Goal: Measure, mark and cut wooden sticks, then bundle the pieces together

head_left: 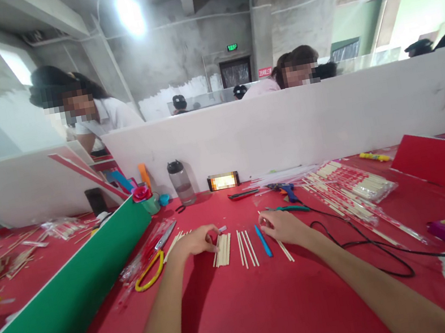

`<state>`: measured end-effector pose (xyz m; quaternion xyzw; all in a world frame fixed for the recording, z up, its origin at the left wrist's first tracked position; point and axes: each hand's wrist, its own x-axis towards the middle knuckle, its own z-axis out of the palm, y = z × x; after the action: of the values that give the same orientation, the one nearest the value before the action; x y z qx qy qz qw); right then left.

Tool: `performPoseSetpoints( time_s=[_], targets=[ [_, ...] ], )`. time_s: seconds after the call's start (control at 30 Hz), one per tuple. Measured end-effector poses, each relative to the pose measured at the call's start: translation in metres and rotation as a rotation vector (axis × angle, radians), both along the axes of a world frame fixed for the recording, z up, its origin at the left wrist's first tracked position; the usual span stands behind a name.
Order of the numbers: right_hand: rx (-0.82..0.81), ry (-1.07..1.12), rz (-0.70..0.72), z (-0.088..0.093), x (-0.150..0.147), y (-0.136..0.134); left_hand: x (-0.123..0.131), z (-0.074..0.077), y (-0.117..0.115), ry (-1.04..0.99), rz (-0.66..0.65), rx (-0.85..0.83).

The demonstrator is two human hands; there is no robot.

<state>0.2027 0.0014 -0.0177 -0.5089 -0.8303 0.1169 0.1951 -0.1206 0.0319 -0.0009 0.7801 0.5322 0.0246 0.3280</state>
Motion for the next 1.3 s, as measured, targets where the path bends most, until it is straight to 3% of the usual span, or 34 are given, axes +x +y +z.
performPoseSetpoints(
  time_s=[0.2, 0.43, 0.6, 0.8, 0.97, 1.1, 1.17, 1.3],
  targets=[
    [0.006, -0.008, 0.007, -0.001, -0.001, 0.000, 0.012, 0.006, -0.008, 0.054, 0.057, 0.035],
    [0.011, -0.015, 0.002, 0.003, -0.002, -0.001, 0.038, 0.012, -0.020, 0.278, 0.243, 0.145],
    [0.009, -0.026, -0.009, 0.006, -0.003, -0.003, 0.048, 0.017, -0.025, 0.315, 0.247, 0.145],
    [0.010, -0.028, -0.011, 0.007, -0.003, -0.002, 0.048, 0.013, -0.020, 0.281, 0.216, 0.075],
    [0.027, -0.009, 0.002, 0.007, -0.003, -0.004, 0.039, 0.007, -0.012, 0.163, 0.194, -0.038],
    [0.042, 0.064, 0.011, 0.009, -0.005, -0.006, 0.029, 0.014, -0.012, 0.053, 0.198, -0.061],
    [0.019, 0.176, 0.038, 0.011, -0.007, -0.007, 0.029, 0.022, -0.015, -0.096, 0.177, -0.052],
    [-0.149, 0.563, 0.151, 0.017, -0.016, -0.010, 0.049, 0.035, -0.026, -0.578, 0.100, -0.084]
  ],
)
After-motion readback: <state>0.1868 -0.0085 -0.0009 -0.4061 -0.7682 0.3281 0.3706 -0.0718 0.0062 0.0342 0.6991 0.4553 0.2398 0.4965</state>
